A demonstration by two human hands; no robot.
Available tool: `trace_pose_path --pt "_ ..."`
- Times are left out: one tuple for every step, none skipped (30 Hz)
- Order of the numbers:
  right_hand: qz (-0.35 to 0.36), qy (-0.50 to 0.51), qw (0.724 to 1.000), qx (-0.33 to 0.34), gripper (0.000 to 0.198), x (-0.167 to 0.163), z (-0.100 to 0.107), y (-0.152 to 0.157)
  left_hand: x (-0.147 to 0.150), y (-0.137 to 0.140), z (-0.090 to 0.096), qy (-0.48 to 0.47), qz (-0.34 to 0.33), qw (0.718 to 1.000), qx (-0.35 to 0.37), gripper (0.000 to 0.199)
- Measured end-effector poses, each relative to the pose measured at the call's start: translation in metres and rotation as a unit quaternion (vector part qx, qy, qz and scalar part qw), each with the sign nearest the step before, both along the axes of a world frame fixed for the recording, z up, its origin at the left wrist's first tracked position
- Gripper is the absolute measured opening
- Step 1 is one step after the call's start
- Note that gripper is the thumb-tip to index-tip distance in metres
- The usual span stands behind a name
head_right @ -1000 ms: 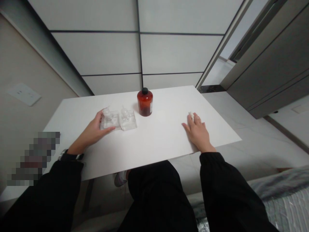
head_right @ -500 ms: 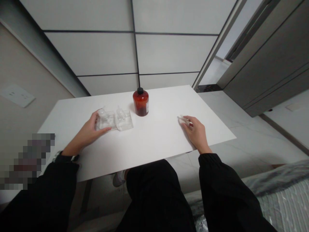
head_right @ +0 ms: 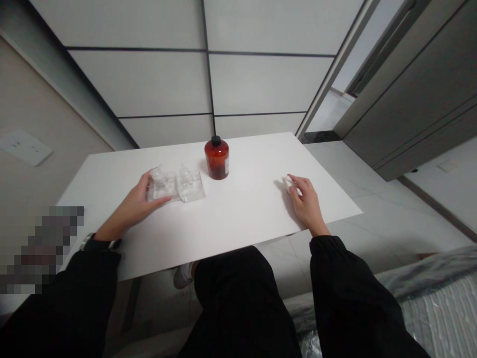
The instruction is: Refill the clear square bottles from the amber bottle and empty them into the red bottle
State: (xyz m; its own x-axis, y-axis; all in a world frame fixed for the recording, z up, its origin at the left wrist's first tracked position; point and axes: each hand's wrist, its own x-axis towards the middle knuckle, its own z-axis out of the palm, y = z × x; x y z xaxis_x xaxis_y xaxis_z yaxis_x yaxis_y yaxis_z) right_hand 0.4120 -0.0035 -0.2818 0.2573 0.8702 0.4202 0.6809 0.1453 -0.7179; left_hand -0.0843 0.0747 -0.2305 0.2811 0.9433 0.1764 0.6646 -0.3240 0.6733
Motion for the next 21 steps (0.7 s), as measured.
trace_pose_path --pt "0.001 -0.006 1.000 0.003 0.036 0.000 0.001 0.000 0.000 0.000 0.000 0.001 0.002 1.000 -0.001 0.094" --pt "0.002 -0.012 1.000 0.006 0.032 0.000 0.001 0.000 0.000 -0.001 0.001 0.003 0.003 1.000 -0.001 0.094" --pt "0.005 -0.016 1.000 0.008 0.029 0.000 0.002 0.000 0.000 -0.001 0.001 0.005 0.005 1.000 -0.002 0.094" --pt "0.009 -0.021 1.000 0.008 0.026 0.000 0.003 0.000 0.001 -0.001 0.002 0.005 0.005 1.000 -0.002 0.094" --pt "0.016 -0.025 1.000 0.007 0.025 0.000 0.003 0.000 0.001 -0.001 0.002 0.005 0.004 1.000 -0.001 0.094" --pt "0.025 -0.029 0.999 0.005 0.024 -0.001 0.003 -0.001 0.001 -0.001 0.002 0.004 0.002 1.000 -0.001 0.094" --pt "0.035 -0.033 0.999 0.002 0.023 -0.002 0.003 -0.001 0.001 -0.001 0.002 0.001 0.000 1.000 -0.001 0.094" --pt "0.045 -0.036 0.998 -0.002 0.024 -0.003 0.003 -0.001 0.001 -0.001 0.002 -0.001 -0.002 1.000 -0.001 0.093" --pt "0.052 -0.038 0.998 -0.005 0.023 -0.004 0.003 -0.001 0.000 0.000 0.001 -0.003 -0.003 1.000 -0.002 0.093" --pt "0.056 -0.038 0.998 -0.006 0.023 -0.006 0.004 -0.002 0.000 0.000 0.001 -0.004 -0.004 1.000 -0.003 0.093" --pt "0.056 -0.038 0.998 -0.004 0.023 -0.007 0.004 -0.002 0.000 0.000 0.000 -0.005 -0.005 1.000 -0.004 0.093" --pt "0.054 -0.037 0.998 0.000 0.023 -0.008 0.006 -0.002 0.000 0.000 0.000 -0.006 -0.006 1.000 -0.004 0.093" --pt "0.050 -0.036 0.998 0.007 0.023 -0.008 0.007 -0.002 0.000 0.000 0.000 -0.006 -0.006 1.000 -0.003 0.093" --pt "0.043 -0.035 0.998 0.017 0.024 -0.008 0.009 -0.002 0.000 0.001 0.000 -0.007 -0.006 1.000 -0.004 0.093" --pt "0.032 -0.033 0.999 0.029 0.024 -0.007 0.010 -0.002 0.000 0.001 0.000 -0.007 -0.005 1.000 -0.004 0.093" --pt "0.016 -0.029 0.999 0.041 0.024 -0.006 0.012 -0.002 0.000 0.001 0.000 -0.006 -0.004 1.000 -0.004 0.093" --pt "-0.003 -0.022 0.998 0.053 0.024 -0.005 0.013 -0.003 0.000 0.001 0.000 -0.005 -0.004 1.000 -0.004 0.092" --pt "-0.024 -0.013 0.998 0.064 0.027 -0.003 0.013 -0.004 0.000 0.001 -0.001 -0.005 -0.006 1.000 -0.002 0.093" --pt "-0.045 -0.001 0.996 0.071 0.035 -0.001 0.013 -0.005 -0.001 0.002 -0.001 -0.006 -0.008 1.000 -0.001 0.093" --pt "-0.064 0.014 0.995 0.075 0.045 0.000 0.012 -0.007 -0.001 0.002 -0.002 -0.007 -0.010 1.000 0.001 0.093" --pt "-0.079 0.030 0.993 0.076 0.054 0.001 0.011 -0.008 -0.001 0.003 -0.002 -0.008 -0.011 1.000 0.003 0.093"
